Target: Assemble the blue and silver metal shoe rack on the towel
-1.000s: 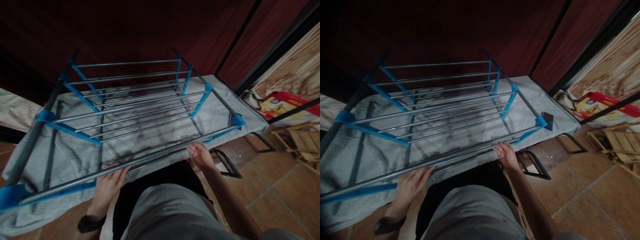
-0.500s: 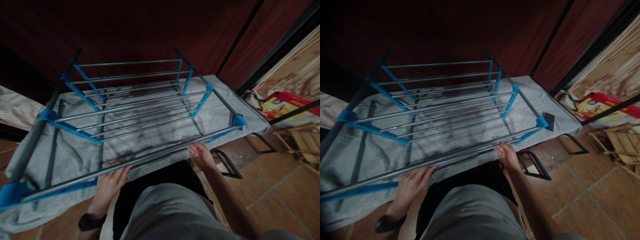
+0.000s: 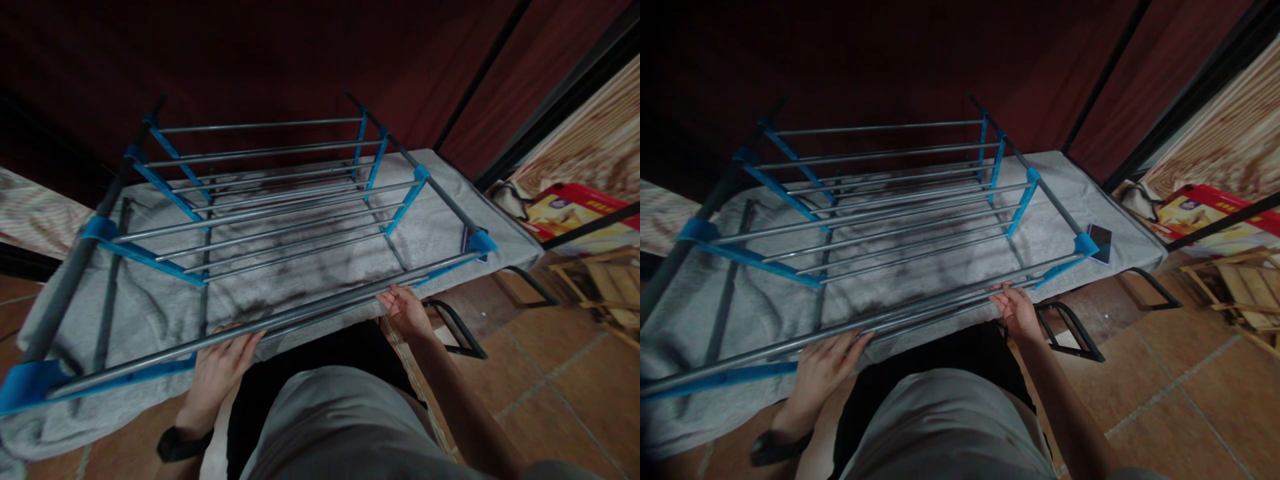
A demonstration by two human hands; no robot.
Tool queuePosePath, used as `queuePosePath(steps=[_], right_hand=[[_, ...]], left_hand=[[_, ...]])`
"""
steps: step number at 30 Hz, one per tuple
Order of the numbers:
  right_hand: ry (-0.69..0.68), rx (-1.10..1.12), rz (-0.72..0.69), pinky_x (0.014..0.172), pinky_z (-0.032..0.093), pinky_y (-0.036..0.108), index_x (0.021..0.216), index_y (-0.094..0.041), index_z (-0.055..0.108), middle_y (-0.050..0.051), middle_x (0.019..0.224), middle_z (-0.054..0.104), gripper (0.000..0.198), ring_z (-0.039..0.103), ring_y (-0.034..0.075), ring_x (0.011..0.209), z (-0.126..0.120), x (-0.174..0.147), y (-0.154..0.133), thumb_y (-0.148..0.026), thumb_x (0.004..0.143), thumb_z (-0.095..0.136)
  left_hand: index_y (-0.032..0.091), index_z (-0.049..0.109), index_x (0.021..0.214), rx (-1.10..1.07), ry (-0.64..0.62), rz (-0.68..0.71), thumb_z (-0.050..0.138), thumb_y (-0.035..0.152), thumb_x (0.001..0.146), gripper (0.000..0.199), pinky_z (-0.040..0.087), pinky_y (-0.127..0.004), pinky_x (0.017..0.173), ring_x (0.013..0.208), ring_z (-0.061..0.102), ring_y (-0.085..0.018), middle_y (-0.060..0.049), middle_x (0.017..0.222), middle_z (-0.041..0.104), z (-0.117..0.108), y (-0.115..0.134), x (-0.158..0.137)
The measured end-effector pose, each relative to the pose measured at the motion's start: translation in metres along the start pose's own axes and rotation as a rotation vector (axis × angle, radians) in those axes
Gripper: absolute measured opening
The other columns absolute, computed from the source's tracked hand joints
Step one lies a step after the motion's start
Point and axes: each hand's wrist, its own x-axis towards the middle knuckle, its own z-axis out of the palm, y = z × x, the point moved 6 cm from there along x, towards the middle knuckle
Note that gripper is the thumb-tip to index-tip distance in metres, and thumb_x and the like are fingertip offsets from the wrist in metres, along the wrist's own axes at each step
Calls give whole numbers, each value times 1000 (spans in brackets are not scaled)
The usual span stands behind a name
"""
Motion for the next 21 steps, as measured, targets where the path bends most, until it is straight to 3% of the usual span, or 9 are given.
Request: queuePosePath(steps=[5, 11, 21], right_hand=[[-7, -5, 5, 76, 62, 28, 76, -20, 60, 1, 80, 71, 19, 70, 15, 79, 0, 0, 1, -19, 69, 78], [-23, -5, 3, 79, 61, 29, 77, -20, 61, 2, 82, 71, 19, 71, 16, 82, -2, 1, 3, -18, 69, 78], [51, 29, 4, 76, 63, 30, 70, -20, 54, -4, 72, 67, 36, 70, 15, 75, -7, 3, 10, -17, 57, 88]], left_hand=[[25, 68, 117, -4, 3, 1, 45, 8, 93, 37, 45, -34, 79, 80, 68, -22, -5, 99, 74, 3, 1, -3], [22, 67, 116, -126, -24, -122, 43, 24, 97, 31, 48, -31, 80, 83, 69, -21, -7, 97, 74, 14, -3, -7], [20, 67, 114, -243, -65, -231, 39, 32, 99, 34, 48, -32, 81, 80, 68, -21, -9, 93, 74, 31, -5, -10]])
